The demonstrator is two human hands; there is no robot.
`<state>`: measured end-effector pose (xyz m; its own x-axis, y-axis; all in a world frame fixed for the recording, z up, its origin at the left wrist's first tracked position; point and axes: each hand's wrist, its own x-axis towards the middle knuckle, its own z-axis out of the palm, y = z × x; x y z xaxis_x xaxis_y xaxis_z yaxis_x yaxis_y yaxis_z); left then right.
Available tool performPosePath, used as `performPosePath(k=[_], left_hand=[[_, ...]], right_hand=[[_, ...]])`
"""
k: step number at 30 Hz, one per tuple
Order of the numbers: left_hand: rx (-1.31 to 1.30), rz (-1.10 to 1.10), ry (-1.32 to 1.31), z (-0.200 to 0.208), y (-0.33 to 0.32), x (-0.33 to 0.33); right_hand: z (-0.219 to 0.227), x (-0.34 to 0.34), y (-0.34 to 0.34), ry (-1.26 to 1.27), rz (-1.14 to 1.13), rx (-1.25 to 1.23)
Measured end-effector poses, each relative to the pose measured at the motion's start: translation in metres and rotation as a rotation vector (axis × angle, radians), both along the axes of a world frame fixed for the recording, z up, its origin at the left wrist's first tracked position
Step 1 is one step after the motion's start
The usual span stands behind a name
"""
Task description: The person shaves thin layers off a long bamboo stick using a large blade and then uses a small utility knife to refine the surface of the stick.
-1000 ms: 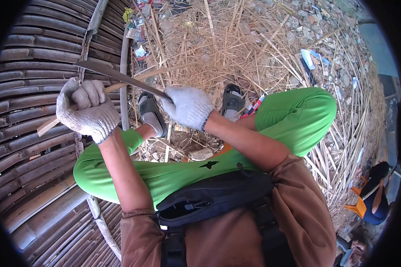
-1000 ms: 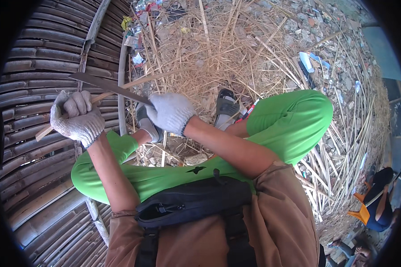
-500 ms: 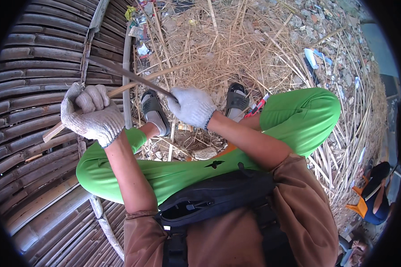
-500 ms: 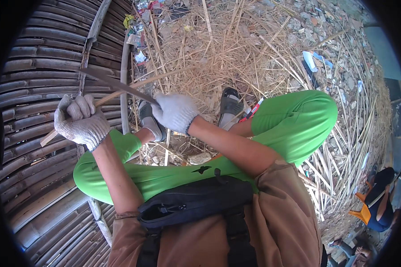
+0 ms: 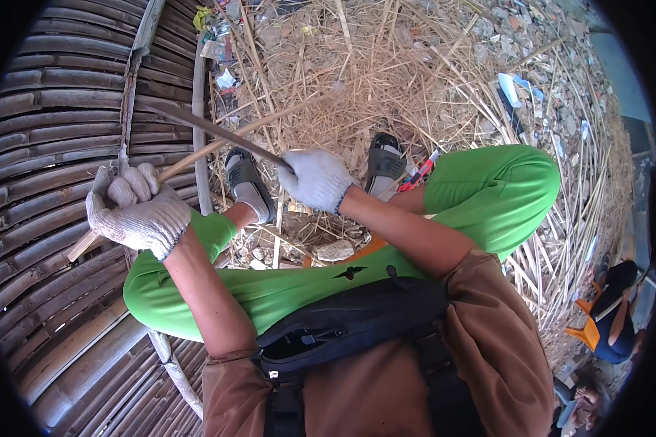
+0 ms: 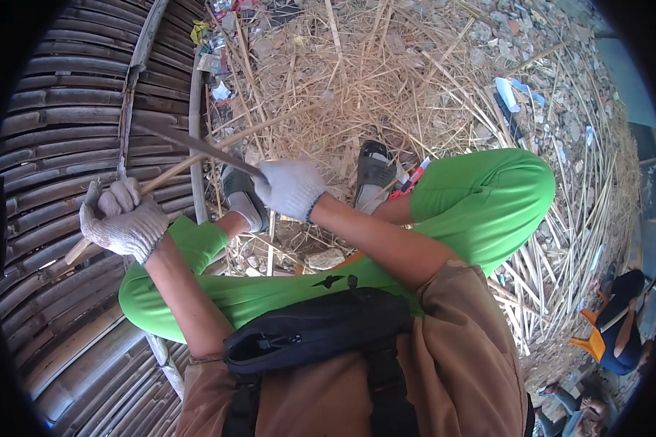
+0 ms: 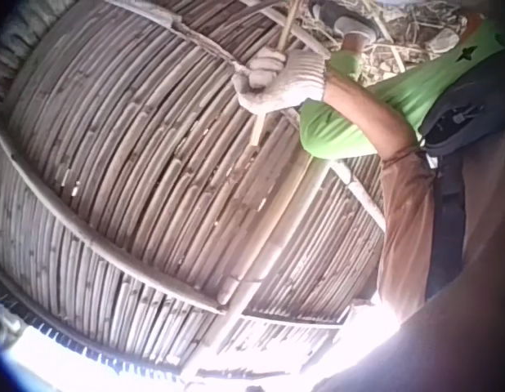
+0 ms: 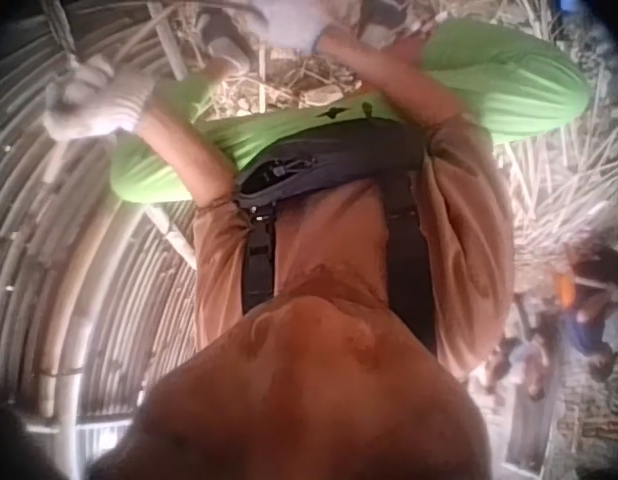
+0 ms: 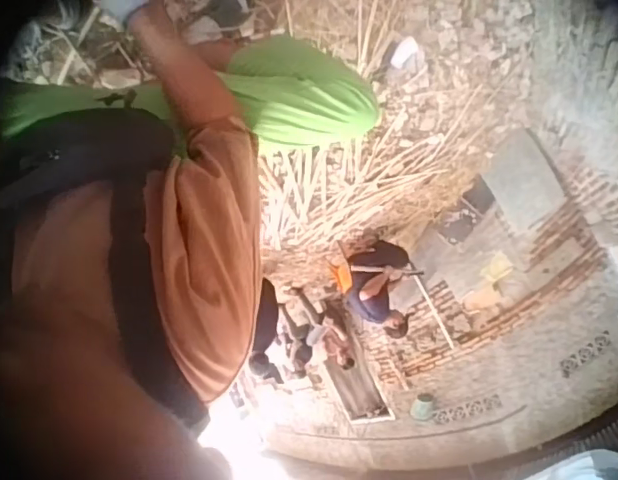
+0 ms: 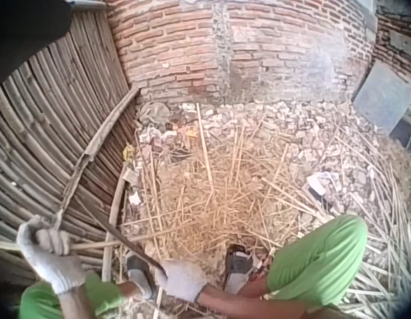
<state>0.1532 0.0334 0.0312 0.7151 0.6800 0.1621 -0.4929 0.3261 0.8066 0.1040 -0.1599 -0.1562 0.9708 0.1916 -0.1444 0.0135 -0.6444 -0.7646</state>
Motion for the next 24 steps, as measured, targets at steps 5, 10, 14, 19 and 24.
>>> performPosePath(k=[5,10,14,19,24], left_hand=[[0.025,0.036,-0.015,-0.001,-0.005,-0.002],[-0.005,0.012,-0.021,-0.006,-0.001,-0.002],[0.004,0.038,0.026,-0.006,0.008,0.002],[-0.015,0.074,0.037,-0.007,0.007,-0.001],[-0.057,0.081,0.024,-0.014,0.021,0.0]], right_hand=[[-0.062,0.019,-0.07,0.328,-0.168,-0.197],[-0.061,0.025,-0.073,0.271,-0.13,-0.187],[-0.009,0.006,-0.013,0.084,0.022,-0.069],[-0.059,0.01,-0.058,0.069,0.021,-0.226],[-0.032,-0.001,-0.043,0.096,0.01,-0.196]])
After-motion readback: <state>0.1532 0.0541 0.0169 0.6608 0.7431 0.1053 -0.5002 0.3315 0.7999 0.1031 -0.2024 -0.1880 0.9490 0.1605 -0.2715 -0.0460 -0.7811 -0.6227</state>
